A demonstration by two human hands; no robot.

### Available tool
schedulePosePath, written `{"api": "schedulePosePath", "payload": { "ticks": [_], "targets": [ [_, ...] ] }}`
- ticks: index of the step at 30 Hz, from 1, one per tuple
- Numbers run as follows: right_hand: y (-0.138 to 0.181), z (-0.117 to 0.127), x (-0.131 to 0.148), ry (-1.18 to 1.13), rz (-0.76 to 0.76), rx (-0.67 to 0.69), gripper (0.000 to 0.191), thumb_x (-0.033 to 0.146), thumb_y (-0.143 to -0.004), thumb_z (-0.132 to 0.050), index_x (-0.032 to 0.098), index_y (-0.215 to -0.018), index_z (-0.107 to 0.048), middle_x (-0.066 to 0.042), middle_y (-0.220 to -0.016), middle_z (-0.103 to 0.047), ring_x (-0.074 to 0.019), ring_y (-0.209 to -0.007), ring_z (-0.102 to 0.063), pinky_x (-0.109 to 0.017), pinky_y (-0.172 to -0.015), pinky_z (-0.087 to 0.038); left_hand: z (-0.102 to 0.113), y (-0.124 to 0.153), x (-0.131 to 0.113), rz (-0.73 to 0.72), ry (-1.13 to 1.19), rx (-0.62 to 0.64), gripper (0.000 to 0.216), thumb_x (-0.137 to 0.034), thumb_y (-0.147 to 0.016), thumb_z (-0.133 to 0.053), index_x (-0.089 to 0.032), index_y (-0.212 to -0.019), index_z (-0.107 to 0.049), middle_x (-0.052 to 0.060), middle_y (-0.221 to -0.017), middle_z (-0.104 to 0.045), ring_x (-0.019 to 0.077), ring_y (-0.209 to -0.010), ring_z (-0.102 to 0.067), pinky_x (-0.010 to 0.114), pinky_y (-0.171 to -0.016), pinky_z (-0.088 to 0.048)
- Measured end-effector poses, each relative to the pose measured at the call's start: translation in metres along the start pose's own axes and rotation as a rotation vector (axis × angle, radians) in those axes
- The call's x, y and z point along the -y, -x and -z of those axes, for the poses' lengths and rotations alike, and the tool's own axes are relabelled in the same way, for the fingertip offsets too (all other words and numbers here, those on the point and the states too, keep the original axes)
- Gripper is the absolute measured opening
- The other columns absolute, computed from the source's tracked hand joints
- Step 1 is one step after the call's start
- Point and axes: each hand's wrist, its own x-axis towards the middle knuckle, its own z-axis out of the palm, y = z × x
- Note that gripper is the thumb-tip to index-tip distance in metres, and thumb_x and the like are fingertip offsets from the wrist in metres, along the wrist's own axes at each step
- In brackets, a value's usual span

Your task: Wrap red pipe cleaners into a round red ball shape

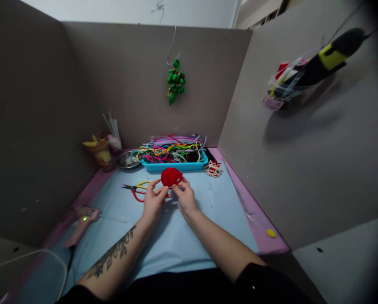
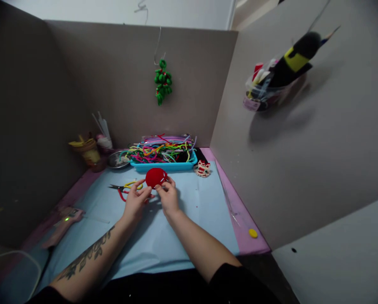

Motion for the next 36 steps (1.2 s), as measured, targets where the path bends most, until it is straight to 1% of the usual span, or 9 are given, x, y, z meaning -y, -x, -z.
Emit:
{"api": "schedulePosePath", "payload": {
  "ticks": [2, 4, 8, 11, 17, 21, 27, 31, 36],
  "targets": [
    [0.002, -0.001, -0.002, 0.055, 0.005, 0.02, 0.019, 0.038, -0.068, -0.067, 0.019, -0.066, -0.064, -0.008, -0.125, -0.048, -0.0222, -0.107, -0.055, -0.034, -0.093, -0.042, 0.0, -0.001, 0.0, 0.03, 0.065, -0.008, 0.072, -0.033, -0.061, -0.078, -0.019, -0.122, -0.042, 0.002, -0.071, -0.067, 0.0117, -0.051, -0.06, 0.016, -0.041, -0.031],
    [0.004, -0.001, -0.003, 0.13, 0.04, 0.036, 0.018, 0.036, -0.067, -0.069, 0.019, -0.066, -0.065, -0.008, -0.126, -0.047, -0.0228, -0.108, -0.054, -0.034, -0.096, -0.04, 0.001, -0.004, 0.002, 0.058, 0.137, -0.032, 0.075, -0.031, -0.061, -0.078, -0.018, -0.125, -0.041, -0.001, -0.065, -0.064, 0.0092, -0.046, -0.056, 0.015, -0.04, -0.029],
    [0.006, -0.001, -0.002, 0.251, 0.113, 0.078, 0.012, 0.032, -0.066, -0.069, 0.02, -0.069, -0.067, -0.008, -0.125, -0.048, -0.0232, -0.113, -0.051, -0.033, -0.1, -0.038, 0.002, -0.008, 0.004, 0.117, 0.267, -0.064, 0.069, -0.025, -0.06, -0.079, -0.018, -0.12, -0.045, -0.009, -0.052, -0.05, 0.0025, -0.036, -0.038, 0.013, -0.037, -0.023],
    [0.007, -0.001, 0.001, 0.296, 0.136, 0.088, 0.01, 0.03, -0.068, -0.067, 0.021, -0.073, -0.067, -0.007, -0.123, -0.049, -0.0225, -0.114, -0.051, -0.033, -0.1, -0.037, 0.001, -0.008, 0.004, 0.14, 0.328, -0.054, 0.067, -0.024, -0.058, -0.08, -0.018, -0.115, -0.047, -0.01, -0.055, -0.049, 0.0, -0.035, -0.032, 0.013, -0.036, -0.02],
    [0.012, -0.001, 0.008, 0.376, 0.217, 0.072, 0.009, 0.027, -0.071, -0.064, 0.02, -0.066, -0.063, -0.009, -0.128, -0.045, -0.0242, -0.119, -0.046, -0.037, -0.105, -0.033, 0.001, -0.005, 0.004, 0.104, 0.261, -0.087, 0.072, -0.028, -0.058, -0.08, -0.019, -0.119, -0.044, -0.011, -0.05, -0.045, 0.002, -0.035, -0.035, 0.014, -0.037, -0.022],
    [0.013, -0.001, 0.005, 0.384, 0.21, 0.047, 0.009, 0.026, -0.07, -0.064, 0.02, -0.064, -0.062, -0.009, -0.132, -0.043, -0.0247, -0.121, -0.043, -0.039, -0.105, -0.032, 0.0, -0.005, 0.006, 0.084, 0.254, -0.08, 0.07, -0.028, -0.056, -0.082, -0.019, -0.114, -0.044, -0.013, -0.049, -0.044, 0.0004, -0.033, -0.031, 0.013, -0.036, -0.019],
    [0.011, 0.0, 0.003, 0.354, 0.204, 0.044, 0.009, 0.027, -0.072, -0.063, 0.019, -0.069, -0.064, -0.01, -0.135, -0.041, -0.024, -0.122, -0.043, -0.037, -0.105, -0.032, -0.004, -0.003, 0.007, 0.09, 0.298, -0.063, 0.065, -0.028, -0.055, -0.082, -0.02, -0.108, -0.044, -0.012, -0.053, -0.048, -0.0007, -0.033, -0.028, 0.013, -0.035, -0.018],
    [0.011, -0.001, 0.005, 0.366, 0.205, 0.071, 0.011, 0.029, -0.071, -0.065, 0.019, -0.066, -0.063, -0.01, -0.135, -0.042, -0.0248, -0.123, -0.043, -0.038, -0.105, -0.032, -0.001, -0.005, 0.007, 0.137, 0.344, -0.074, 0.059, -0.024, -0.056, -0.082, -0.019, -0.103, -0.046, -0.011, -0.054, -0.048, -0.0008, -0.034, -0.029, 0.012, -0.035, -0.018],
    [0.011, -0.002, 0.004, 0.412, 0.22, 0.08, 0.007, 0.027, -0.07, -0.065, 0.021, -0.067, -0.065, -0.007, -0.133, -0.045, -0.0239, -0.124, -0.043, -0.038, -0.106, -0.031, 0.002, -0.008, 0.003, 0.234, 0.426, -0.054, 0.048, -0.017, -0.058, -0.08, -0.019, -0.093, -0.048, -0.012, -0.052, -0.043, -0.0015, -0.034, -0.029, 0.01, -0.034, -0.017]
  ]
}}
